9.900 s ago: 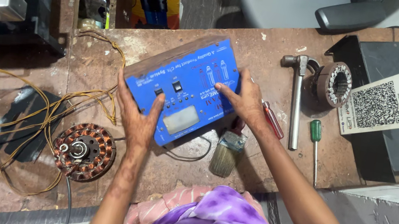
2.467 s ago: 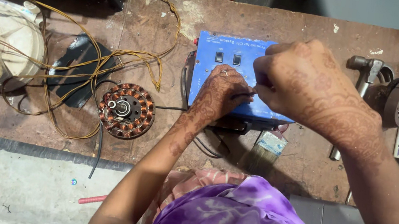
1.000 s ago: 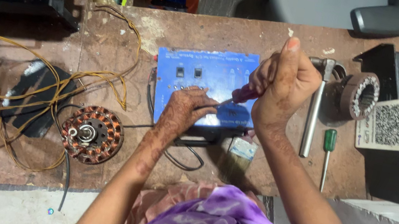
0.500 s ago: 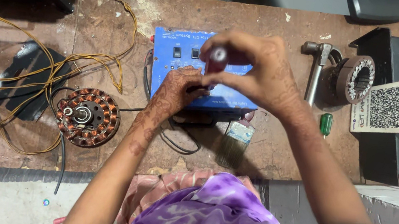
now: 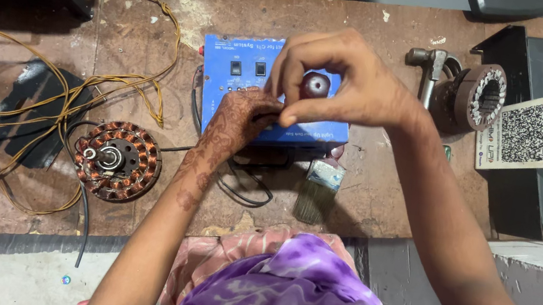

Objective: The person opens the lid of a black metal enclosure on the workbench, then uses a paintbrush to brush dust off a blue electronic inverter unit, turning it as they work. They use a screwdriver on the unit's panel, handle small wires and components, and finally pick up pliers to work on a small part.

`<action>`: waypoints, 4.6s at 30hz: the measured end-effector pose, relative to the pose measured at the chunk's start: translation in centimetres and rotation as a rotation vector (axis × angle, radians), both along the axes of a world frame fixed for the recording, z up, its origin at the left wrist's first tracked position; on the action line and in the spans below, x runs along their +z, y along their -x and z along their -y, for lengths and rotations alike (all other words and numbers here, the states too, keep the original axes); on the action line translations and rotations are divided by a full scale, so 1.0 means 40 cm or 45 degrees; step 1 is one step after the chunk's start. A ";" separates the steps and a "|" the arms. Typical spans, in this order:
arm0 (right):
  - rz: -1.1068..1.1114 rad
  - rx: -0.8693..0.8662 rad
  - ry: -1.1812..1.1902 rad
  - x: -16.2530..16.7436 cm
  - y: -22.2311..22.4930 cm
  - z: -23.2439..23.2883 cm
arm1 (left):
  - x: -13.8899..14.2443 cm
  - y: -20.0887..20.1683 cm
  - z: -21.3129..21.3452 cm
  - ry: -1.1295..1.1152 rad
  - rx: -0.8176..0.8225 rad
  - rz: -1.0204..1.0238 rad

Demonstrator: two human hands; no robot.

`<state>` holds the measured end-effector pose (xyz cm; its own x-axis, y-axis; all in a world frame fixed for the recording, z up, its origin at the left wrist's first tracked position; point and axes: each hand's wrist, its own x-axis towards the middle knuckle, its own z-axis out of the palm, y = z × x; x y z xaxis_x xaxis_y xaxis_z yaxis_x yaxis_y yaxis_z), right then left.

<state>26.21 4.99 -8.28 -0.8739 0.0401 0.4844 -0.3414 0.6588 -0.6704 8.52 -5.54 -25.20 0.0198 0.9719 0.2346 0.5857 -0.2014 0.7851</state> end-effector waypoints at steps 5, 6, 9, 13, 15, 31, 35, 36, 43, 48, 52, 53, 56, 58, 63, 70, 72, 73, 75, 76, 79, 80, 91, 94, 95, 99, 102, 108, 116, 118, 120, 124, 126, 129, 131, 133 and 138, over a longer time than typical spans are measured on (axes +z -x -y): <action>-0.083 -0.205 0.997 -0.061 0.058 0.015 | -0.008 0.010 0.000 -0.168 -0.021 0.042; -0.128 -0.213 0.992 -0.083 0.058 0.023 | -0.009 0.013 -0.001 -0.173 -0.036 0.042; -0.241 -0.328 0.983 -0.141 0.049 0.040 | -0.015 0.012 -0.004 -0.162 -0.047 0.057; -0.528 -0.635 0.952 -0.173 0.063 0.071 | -0.013 0.008 0.007 -0.194 -0.031 0.036; -0.615 -0.733 0.934 -0.161 0.069 0.082 | -0.007 0.005 0.015 -0.222 -0.041 0.046; -0.921 -1.171 0.832 -0.184 0.083 0.038 | 0.035 -0.015 0.038 -0.310 -0.030 -0.202; -1.139 -1.281 0.983 -0.144 -0.175 -0.075 | 0.014 -0.063 0.160 -0.277 -0.009 -0.609; -1.181 -1.361 0.784 -0.139 -0.240 -0.097 | -0.002 -0.069 0.184 -0.199 -0.151 -0.690; 0.586 -1.679 -0.208 -0.322 -0.258 -0.095 | -0.122 -0.111 0.221 -0.138 -0.112 -0.937; 0.967 -1.477 -0.051 -0.394 -0.211 -0.022 | -0.115 -0.150 0.193 0.370 -0.107 -0.893; 0.783 -1.420 -0.236 -0.405 -0.228 -0.017 | -0.082 -0.138 0.160 0.555 0.020 -0.575; 0.806 -1.425 -0.245 -0.406 -0.234 -0.020 | -0.070 -0.131 0.153 0.532 0.090 -0.428; 0.810 -1.401 -0.239 -0.412 -0.247 -0.036 | -0.024 -0.124 0.136 0.382 0.105 -0.457; 0.854 -1.389 -0.236 -0.417 -0.249 -0.045 | 0.012 -0.122 0.109 0.378 0.114 -0.486; 1.038 -1.375 -0.421 -0.401 -0.227 -0.056 | 0.115 -0.074 0.004 0.461 0.146 -0.516; 0.943 -1.457 -0.291 -0.324 -0.195 -0.091 | 0.203 0.025 -0.115 0.109 0.221 -0.498; 0.952 -1.415 -0.219 -0.318 -0.190 -0.112 | 0.208 0.034 -0.133 0.208 0.223 -0.482; 0.972 -1.418 -0.191 -0.320 -0.189 -0.123 | 0.208 0.034 -0.135 0.254 0.215 -0.467; 1.012 -1.419 -0.135 -0.333 -0.184 -0.141 | 0.207 0.033 -0.138 0.290 0.210 -0.456; 1.016 -1.434 -0.120 -0.342 -0.183 -0.150 | 0.206 0.031 -0.140 0.279 0.212 -0.459; 1.016 -1.459 -0.098 -0.366 -0.177 -0.166 | 0.209 0.029 -0.146 0.268 0.221 -0.468; 1.008 -1.459 -0.104 -0.371 -0.178 -0.169 | 0.209 0.029 -0.147 0.272 0.222 -0.472; 1.224 -1.528 0.218 -0.372 -0.199 -0.015 | 0.192 0.034 -0.172 0.223 0.180 -0.468; 1.174 -1.453 0.347 -0.384 -0.176 0.038 | 0.184 0.037 -0.178 0.184 0.177 -0.506; 1.139 -1.461 0.375 -0.390 -0.169 0.049 | 0.181 0.039 -0.181 0.161 0.170 -0.524; 1.078 -1.578 0.397 -0.411 -0.153 0.068 | 0.169 0.052 -0.196 0.097 0.157 -0.493; 0.881 -1.616 0.332 -0.409 -0.152 0.072 | 0.164 0.061 -0.211 0.158 0.152 -0.504; 0.583 -1.603 0.812 -0.356 -0.282 0.113 | 0.161 0.065 -0.216 0.179 0.184 -0.526; 0.025 -1.044 0.118 -0.306 -0.254 0.235 | 0.163 0.066 -0.213 0.139 0.170 -0.554; 0.081 -0.935 0.067 -0.346 -0.162 0.225 | 0.162 0.068 -0.213 0.147 0.161 -0.539; 0.082 -0.926 0.132 -0.373 -0.115 0.219 | 0.159 0.065 -0.210 0.146 0.148 -0.508; 0.036 -1.107 0.054 -0.380 -0.133 0.248 | 0.153 0.068 -0.211 0.055 0.152 -0.512; 0.016 -1.126 0.021 -0.374 -0.148 0.265 | 0.152 0.070 -0.213 0.017 0.157 -0.540; 0.021 -1.027 0.055 -0.380 -0.125 0.264 | 0.153 0.070 -0.219 0.056 0.161 -0.565; 0.005 -0.914 0.136 -0.395 -0.088 0.249 | 0.154 0.069 -0.218 0.142 0.163 -0.594; -0.016 -0.995 0.046 -0.404 -0.075 0.242 | 0.155 0.067 -0.214 0.151 0.153 -0.551; -0.088 -1.149 0.001 -0.396 -0.100 0.245 | 0.163 0.071 -0.211 0.035 0.158 -0.556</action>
<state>30.21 -4.83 -24.11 -0.4789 0.6963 0.5346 0.2651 0.6952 -0.6681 5.70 2.91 -18.67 -0.0056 0.9790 0.2040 0.8816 -0.0915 0.4630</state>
